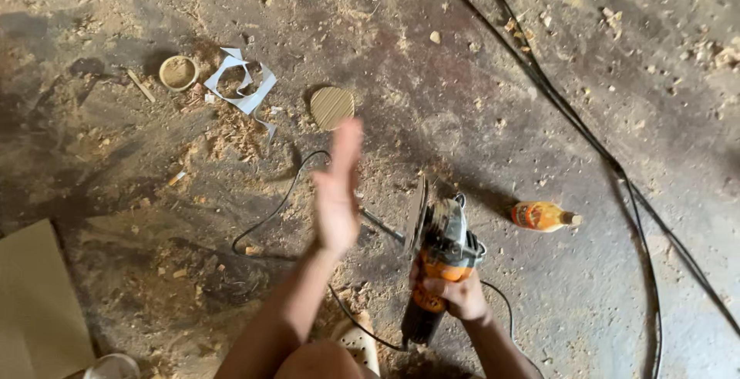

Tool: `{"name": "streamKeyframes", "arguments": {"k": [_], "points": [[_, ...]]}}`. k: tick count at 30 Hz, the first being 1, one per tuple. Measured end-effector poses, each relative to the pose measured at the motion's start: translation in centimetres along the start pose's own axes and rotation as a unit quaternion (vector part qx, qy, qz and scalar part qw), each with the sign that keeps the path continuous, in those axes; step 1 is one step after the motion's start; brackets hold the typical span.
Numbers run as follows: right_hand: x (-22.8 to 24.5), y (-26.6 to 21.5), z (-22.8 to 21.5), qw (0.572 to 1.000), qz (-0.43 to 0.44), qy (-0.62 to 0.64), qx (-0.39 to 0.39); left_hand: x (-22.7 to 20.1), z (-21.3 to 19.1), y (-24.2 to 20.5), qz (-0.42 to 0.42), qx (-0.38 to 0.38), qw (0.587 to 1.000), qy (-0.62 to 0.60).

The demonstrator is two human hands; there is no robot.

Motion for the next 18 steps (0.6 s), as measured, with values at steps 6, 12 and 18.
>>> {"name": "streamKeyframes", "arguments": {"k": [6,12,18], "points": [[-1.3,-2.0,2.5,0.998,-0.008,0.054,-0.022,1.4,6.5,-4.0,0.007,0.137,0.984,-0.115],[-0.5,-1.0,2.0,0.993,0.089,0.080,-0.006,-1.2,2.1,-1.4,-0.010,0.089,0.993,0.081],[-1.7,-0.4,3.8,0.989,0.115,0.061,0.063,0.8,4.3,-3.7,-0.041,0.081,0.995,0.037]]}}
Point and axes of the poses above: each hand's wrist, its own y-axis towards the middle knuckle, its own z-axis out of the palm, x = y × z, the point moved 4 cm from there along y, towards the middle knuckle, and after that the axes turned 11 degrees about -x, right-handed, at the moved point
